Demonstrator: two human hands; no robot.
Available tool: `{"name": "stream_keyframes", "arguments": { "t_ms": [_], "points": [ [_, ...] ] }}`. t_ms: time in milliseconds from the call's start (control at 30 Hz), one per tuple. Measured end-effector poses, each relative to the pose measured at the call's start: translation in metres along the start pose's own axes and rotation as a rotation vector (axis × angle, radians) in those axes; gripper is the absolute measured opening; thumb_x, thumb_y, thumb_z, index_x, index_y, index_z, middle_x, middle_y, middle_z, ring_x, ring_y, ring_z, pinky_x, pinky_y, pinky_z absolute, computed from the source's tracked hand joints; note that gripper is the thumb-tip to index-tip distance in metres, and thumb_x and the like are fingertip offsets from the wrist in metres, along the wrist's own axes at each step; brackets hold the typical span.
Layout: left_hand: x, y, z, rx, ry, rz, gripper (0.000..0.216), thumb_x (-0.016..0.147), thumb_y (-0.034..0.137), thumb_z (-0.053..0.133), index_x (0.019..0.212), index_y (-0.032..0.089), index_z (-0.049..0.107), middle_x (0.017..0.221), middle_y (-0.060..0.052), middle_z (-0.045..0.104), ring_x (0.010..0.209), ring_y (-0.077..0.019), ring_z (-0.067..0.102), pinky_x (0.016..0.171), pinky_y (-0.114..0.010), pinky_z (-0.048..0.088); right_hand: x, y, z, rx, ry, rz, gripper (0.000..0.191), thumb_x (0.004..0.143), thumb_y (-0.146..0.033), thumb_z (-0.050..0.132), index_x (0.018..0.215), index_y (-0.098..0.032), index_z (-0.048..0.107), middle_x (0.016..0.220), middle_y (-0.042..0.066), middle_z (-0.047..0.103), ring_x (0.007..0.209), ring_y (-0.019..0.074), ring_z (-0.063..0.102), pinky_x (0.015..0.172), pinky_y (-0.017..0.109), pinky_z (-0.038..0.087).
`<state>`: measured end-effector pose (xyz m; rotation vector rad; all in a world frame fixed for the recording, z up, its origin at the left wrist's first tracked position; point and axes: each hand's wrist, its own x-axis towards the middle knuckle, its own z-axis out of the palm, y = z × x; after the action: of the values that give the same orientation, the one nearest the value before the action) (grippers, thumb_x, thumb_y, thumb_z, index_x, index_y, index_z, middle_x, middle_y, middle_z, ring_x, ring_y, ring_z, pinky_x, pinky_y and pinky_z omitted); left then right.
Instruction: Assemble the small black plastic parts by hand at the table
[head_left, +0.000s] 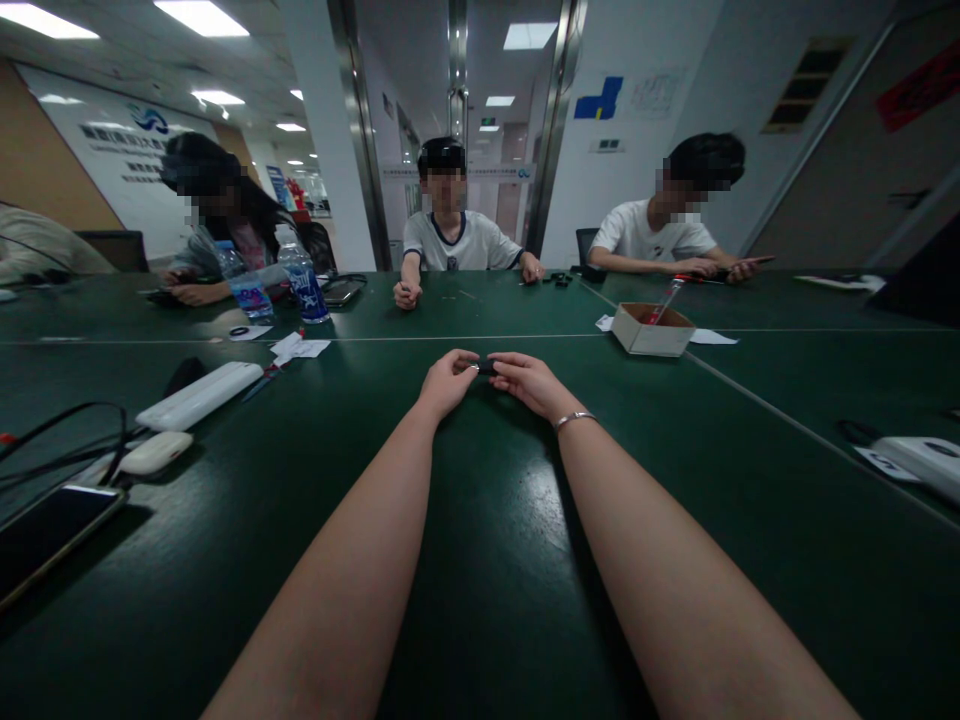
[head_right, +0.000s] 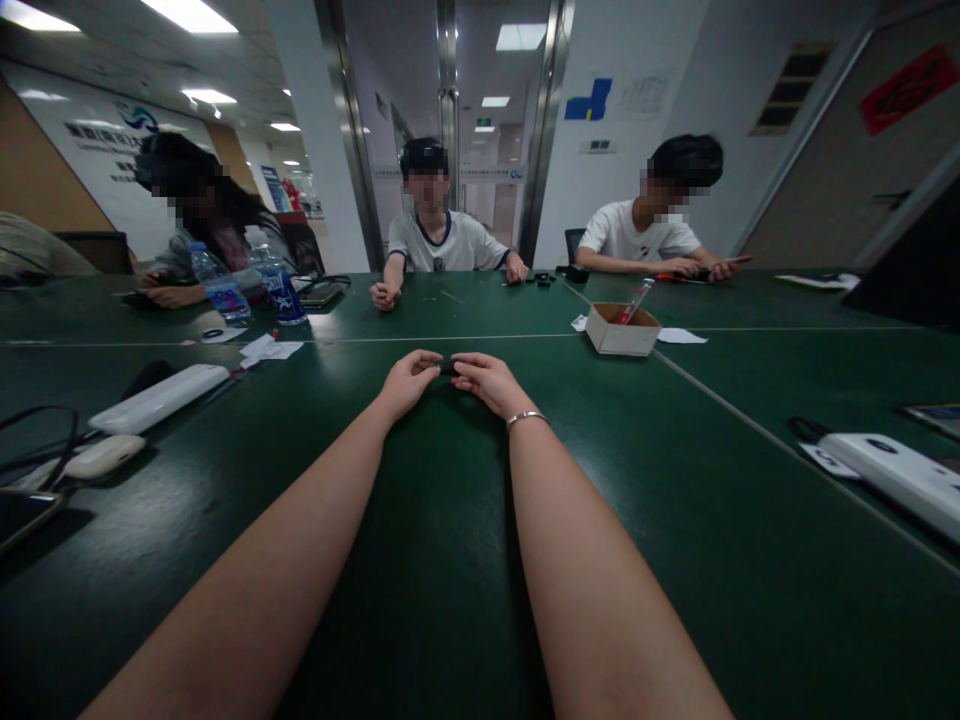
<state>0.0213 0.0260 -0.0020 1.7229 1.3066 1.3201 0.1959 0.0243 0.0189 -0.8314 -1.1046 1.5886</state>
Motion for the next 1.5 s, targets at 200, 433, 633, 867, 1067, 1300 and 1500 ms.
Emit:
{"name": "stream_keyframes", "arguments": {
  "t_ms": [200,433,633,867,1067,1300,1500],
  "points": [
    [-0.006,0.011,-0.003,0.021,0.027,0.034,0.033,0.074,0.015,0.062,0.106,0.019,0.066,0.096,-0.005,0.067,0.076,-0.0146,0.058,0.075,-0.028,0.048,0.001,0.001,-0.001,-0.003,0.007,-0.009,0.015,0.082,0.003,0.067,0.089,-0.01,0.07,0.082,0.01,0.067,0.062,0.0125,0.064,0.058,0.018,0.057],
    [-0.007,0.014,-0.003,-0.026,0.053,0.079,0.035,0.069,0.011,0.063,0.103,0.017,0.066,0.094,-0.005,0.067,0.079,-0.0149,0.059,0.075,-0.027,0.047,0.0,0.001,0.001,0.001,0.018,0.002,0.012,0.085,0.002,0.065,0.086,-0.009,0.069,0.078,0.01,0.068,0.058,0.0119,0.063,0.055,0.017,0.056],
    [-0.003,0.009,0.001,-0.102,-0.019,-0.019,0.024,0.082,0.027,0.057,0.102,0.016,0.065,0.073,-0.002,0.061,0.068,-0.0137,0.057,0.063,-0.024,0.044,0.001,0.001,0.0,-0.011,0.008,0.0,0.011,0.084,0.001,0.068,0.087,-0.009,0.069,0.081,0.01,0.068,0.058,0.0116,0.063,0.055,0.017,0.056],
    [-0.002,0.004,0.0,-0.063,-0.044,-0.076,0.026,0.087,0.029,0.046,0.103,0.019,0.065,0.067,0.0,0.058,0.059,-0.0129,0.051,0.055,-0.024,0.038,0.0,0.001,0.0,-0.013,-0.02,0.005,0.013,0.083,0.003,0.067,0.088,-0.009,0.07,0.083,0.01,0.068,0.059,0.0112,0.064,0.056,0.015,0.057],
    [0.0,0.002,0.0,-0.032,-0.01,-0.064,0.026,0.084,0.024,0.048,0.103,0.021,0.066,0.08,-0.001,0.062,0.067,-0.0137,0.055,0.061,-0.024,0.041,-0.001,0.0,0.0,-0.022,-0.023,0.007,0.016,0.083,0.004,0.065,0.089,-0.01,0.071,0.087,0.01,0.068,0.061,0.0115,0.065,0.057,0.016,0.058],
    [0.0,0.001,0.001,-0.02,-0.027,-0.082,0.027,0.085,0.026,0.047,0.104,0.022,0.065,0.075,-0.001,0.061,0.066,-0.0143,0.054,0.059,-0.024,0.039,-0.002,-0.001,0.001,-0.024,-0.016,0.01,0.015,0.083,0.004,0.065,0.089,-0.009,0.07,0.085,0.01,0.067,0.061,0.0114,0.064,0.057,0.016,0.057],
    [0.001,0.002,0.001,-0.03,-0.02,-0.089,0.026,0.083,0.025,0.048,0.101,0.021,0.067,0.075,-0.001,0.061,0.064,-0.014,0.053,0.061,-0.024,0.041,-0.001,0.0,0.0,-0.022,-0.016,0.0,0.016,0.084,0.004,0.063,0.088,-0.009,0.07,0.084,0.01,0.067,0.061,0.0117,0.063,0.057,0.017,0.057]
  ]
}}
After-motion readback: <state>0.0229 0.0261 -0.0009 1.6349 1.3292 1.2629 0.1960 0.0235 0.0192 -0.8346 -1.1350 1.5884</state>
